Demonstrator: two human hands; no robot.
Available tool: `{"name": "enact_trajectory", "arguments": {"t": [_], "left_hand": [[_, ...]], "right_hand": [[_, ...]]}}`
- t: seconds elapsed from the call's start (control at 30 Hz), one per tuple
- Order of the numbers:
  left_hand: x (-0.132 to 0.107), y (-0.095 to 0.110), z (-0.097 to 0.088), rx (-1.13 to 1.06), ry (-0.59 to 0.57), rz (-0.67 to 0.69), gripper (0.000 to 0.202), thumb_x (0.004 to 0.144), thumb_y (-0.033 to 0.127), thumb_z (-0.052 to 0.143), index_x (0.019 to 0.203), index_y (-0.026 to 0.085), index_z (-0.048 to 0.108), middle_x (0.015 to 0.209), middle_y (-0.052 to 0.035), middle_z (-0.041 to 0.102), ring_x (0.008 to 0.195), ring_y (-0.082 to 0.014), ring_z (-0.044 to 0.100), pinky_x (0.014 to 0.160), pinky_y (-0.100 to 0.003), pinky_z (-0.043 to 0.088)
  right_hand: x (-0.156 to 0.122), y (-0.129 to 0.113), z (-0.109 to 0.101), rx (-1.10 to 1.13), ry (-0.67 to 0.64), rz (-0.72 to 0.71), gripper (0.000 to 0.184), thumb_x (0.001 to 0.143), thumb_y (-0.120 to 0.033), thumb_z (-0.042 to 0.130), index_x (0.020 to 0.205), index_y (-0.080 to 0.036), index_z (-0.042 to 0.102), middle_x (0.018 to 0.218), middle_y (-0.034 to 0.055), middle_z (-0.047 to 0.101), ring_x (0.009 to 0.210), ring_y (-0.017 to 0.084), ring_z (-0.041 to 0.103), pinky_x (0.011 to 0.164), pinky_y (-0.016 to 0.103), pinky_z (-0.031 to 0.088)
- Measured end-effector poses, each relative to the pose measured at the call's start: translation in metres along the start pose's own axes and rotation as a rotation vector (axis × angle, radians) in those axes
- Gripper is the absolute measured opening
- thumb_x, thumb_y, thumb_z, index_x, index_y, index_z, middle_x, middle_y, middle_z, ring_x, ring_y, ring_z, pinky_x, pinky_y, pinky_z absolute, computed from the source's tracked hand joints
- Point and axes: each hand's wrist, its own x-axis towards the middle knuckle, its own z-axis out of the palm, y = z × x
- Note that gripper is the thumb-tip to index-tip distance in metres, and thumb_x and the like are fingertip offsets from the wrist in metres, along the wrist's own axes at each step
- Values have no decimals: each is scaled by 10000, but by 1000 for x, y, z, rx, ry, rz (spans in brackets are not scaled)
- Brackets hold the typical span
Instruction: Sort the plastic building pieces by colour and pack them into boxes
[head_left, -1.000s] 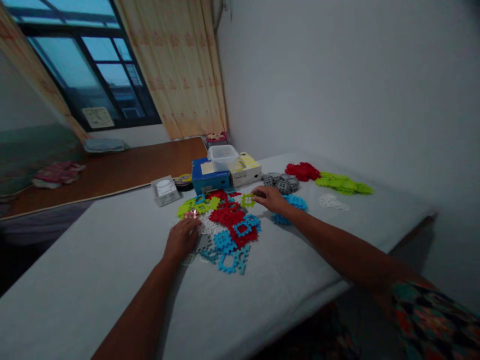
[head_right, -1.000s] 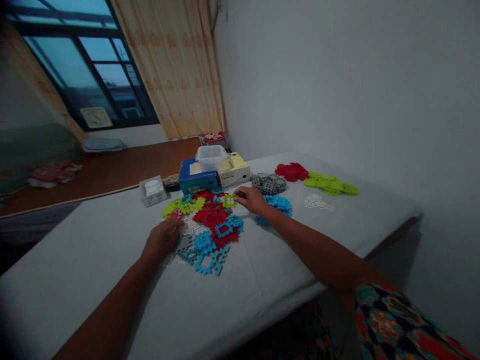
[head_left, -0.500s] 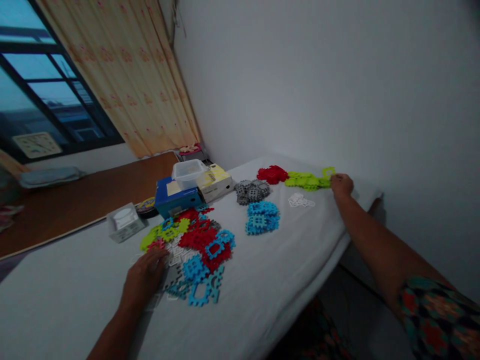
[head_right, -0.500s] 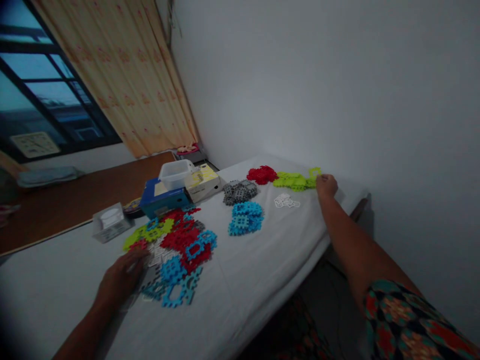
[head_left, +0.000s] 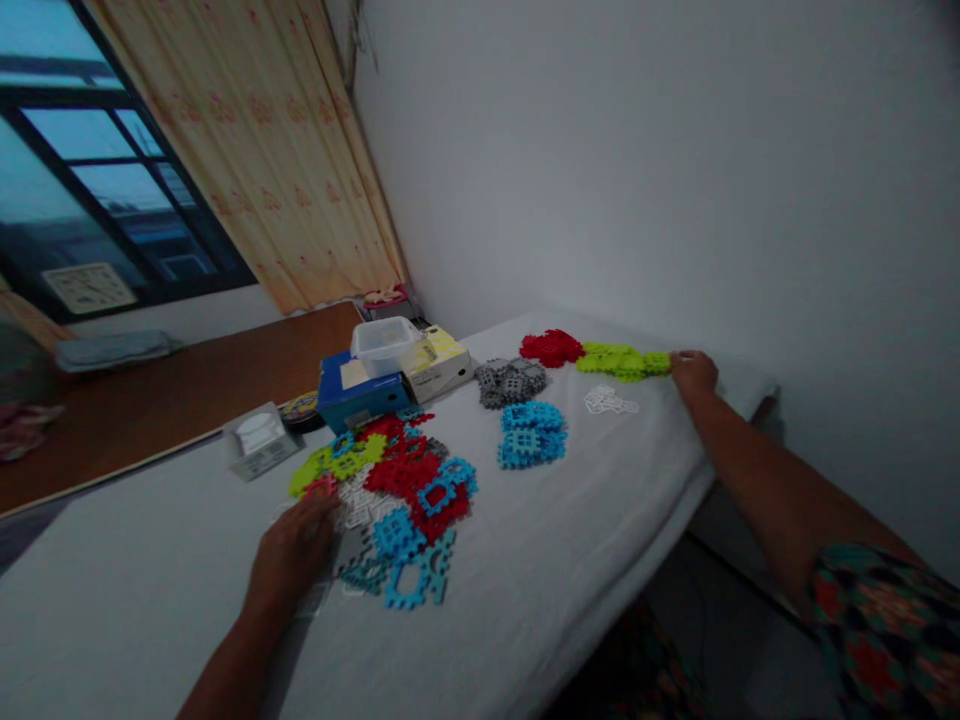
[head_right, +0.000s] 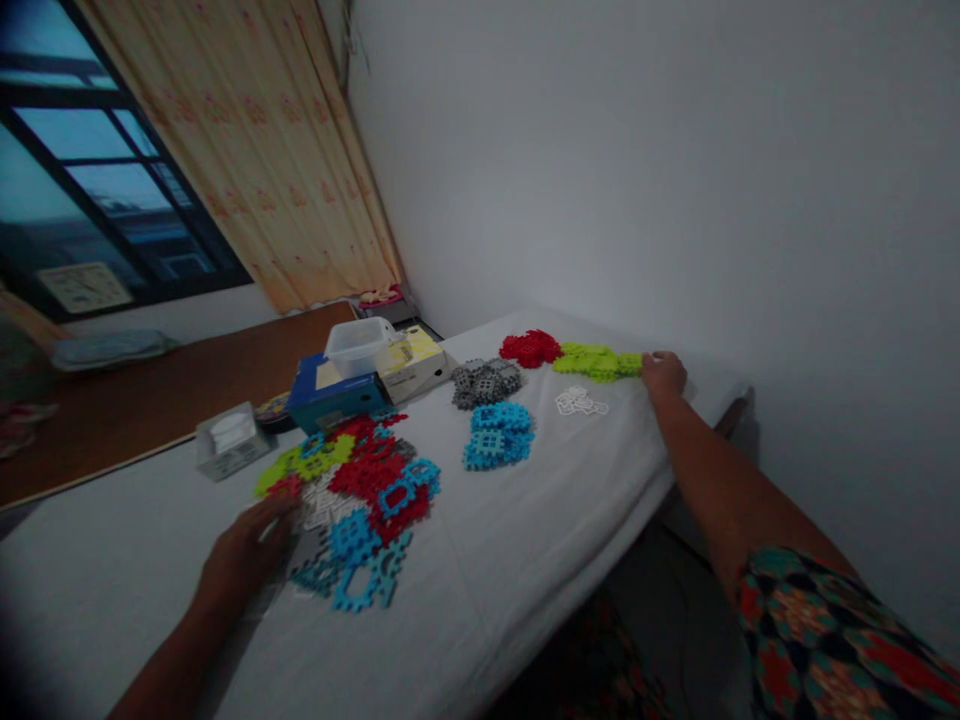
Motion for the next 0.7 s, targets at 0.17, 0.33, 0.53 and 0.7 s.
{"name": "enact_trajectory", "arguments": {"t": [0.17, 0.33, 0.53, 0.7], "left_hand": [[-1, -8, 7, -4, -14, 33, 375, 875, 411, 436, 1015, 238, 738, 1114, -50, 746, 1060, -242, 688, 972, -366, 534], [-3, -13, 10, 2, -10, 41, 372, 880, 426, 448, 1015, 234, 736, 1099, -56, 749, 1035, -243, 696, 954, -372, 547], [-2, -10, 6, -5, -13, 56, 360, 858, 397, 454, 988, 228, 743, 1091, -71, 753, 1012, -242, 706, 936, -378, 559], [1, -6, 2, 3, -24, 84, 360, 869, 414, 455, 981, 231, 744, 1069, -66, 759, 1020, -246, 703, 938, -389, 560]], "right_hand": [[-3, -53, 12, -7, -140, -238, 403, 928, -388, 440, 1211, -188, 646, 1156, 138, 692, 1091, 276, 599, 910, 386, 447], [-6, -104, 37, -255, -511, -621, 637, 851, -593, 534, 1361, -212, 548, 1422, 136, 534, 1303, 348, 431, 1049, 544, 343], [0, -105, 56, -421, -667, -562, 772, 832, -714, 447, 1436, -234, 469, 1471, 152, 478, 1343, 382, 371, 1050, 680, 244], [5, -94, 56, -446, -617, -445, 800, 829, -733, 416, 1428, -206, 481, 1454, 181, 486, 1320, 397, 383, 1014, 714, 262]]}}
